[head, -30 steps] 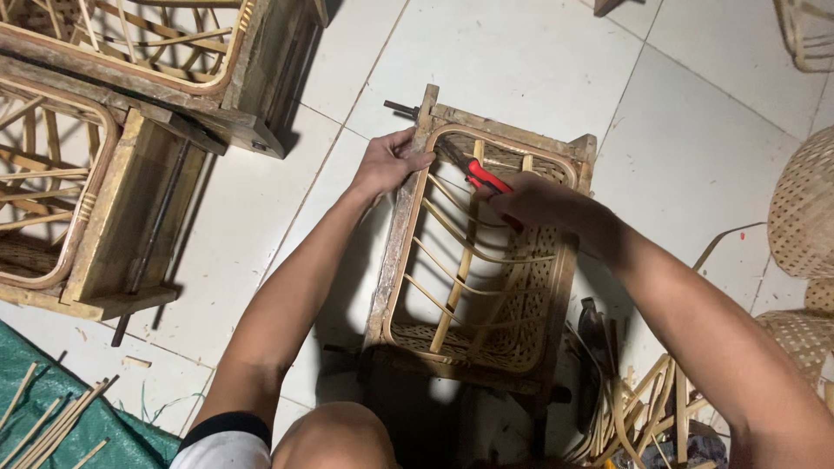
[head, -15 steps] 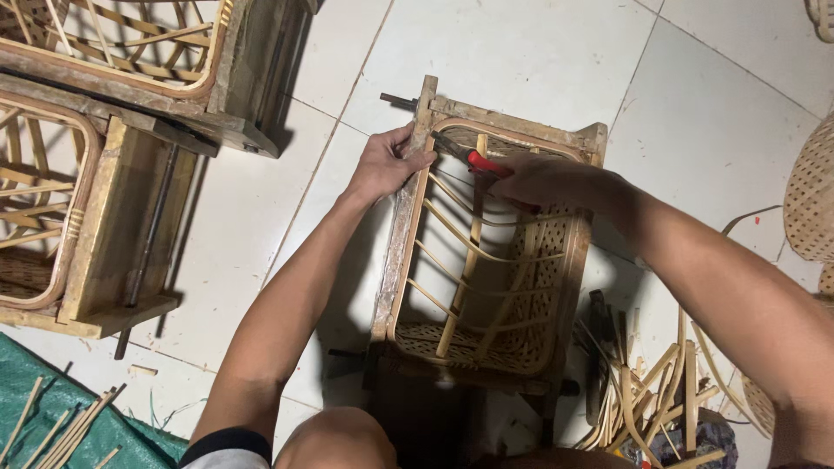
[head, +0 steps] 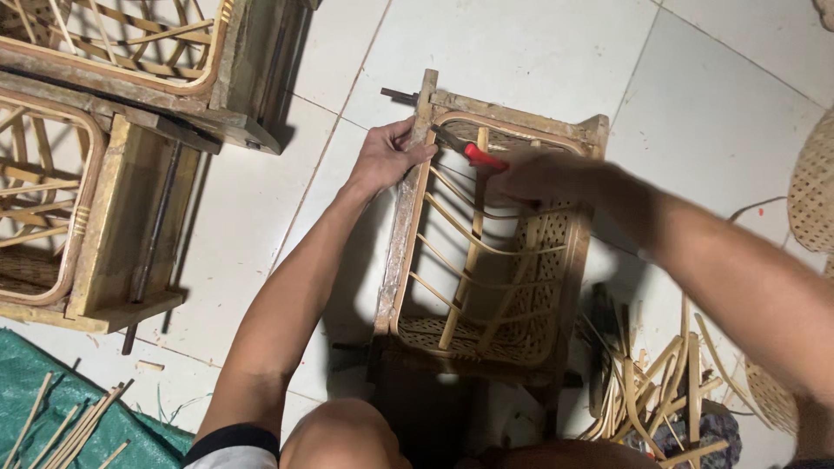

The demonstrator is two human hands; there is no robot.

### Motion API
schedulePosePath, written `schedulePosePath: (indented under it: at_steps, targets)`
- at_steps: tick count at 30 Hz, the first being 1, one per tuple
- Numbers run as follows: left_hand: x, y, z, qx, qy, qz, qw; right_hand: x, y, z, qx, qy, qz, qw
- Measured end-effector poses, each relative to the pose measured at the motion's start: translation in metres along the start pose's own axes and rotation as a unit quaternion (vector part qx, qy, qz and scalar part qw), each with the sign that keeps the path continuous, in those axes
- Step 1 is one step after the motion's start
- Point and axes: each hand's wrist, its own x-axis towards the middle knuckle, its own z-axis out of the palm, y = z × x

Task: The person sits on the floor and works on a rectangular woven basket placed in a wooden jig. They apply glue to the basket's rim, use a hammer to tap the frame, and insert a thin bamboo strip into the weave.

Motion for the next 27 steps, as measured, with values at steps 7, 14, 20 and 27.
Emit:
schedulePosePath:
  at_steps: [7, 14, 20, 27]
  targets:
    - [0.0, 0.008, 0.001, 0.048, 0.01, -0.003, 0.999, -0.026, 0.058, 0.061, 0.499, -0.011, -0.002, 0.866]
    - [0.012, 0.047, 0.038, 0.472, 0.103, 0.332, 0.81, -0.035, 0.053, 0.066, 0.558, -0.014, -0.023, 0.829]
    - [0.045, 0.037, 0.053, 0.479, 0.036, 0.337, 0.81, -0.019, 0.054, 0.05, 0.547, -0.002, 0.032, 0.837]
    - [0.052, 0.026, 0.056, 0.497, 0.063, 0.367, 0.783, 0.008, 0.057, 0.067, 0.502, 0.061, 0.069, 0.86]
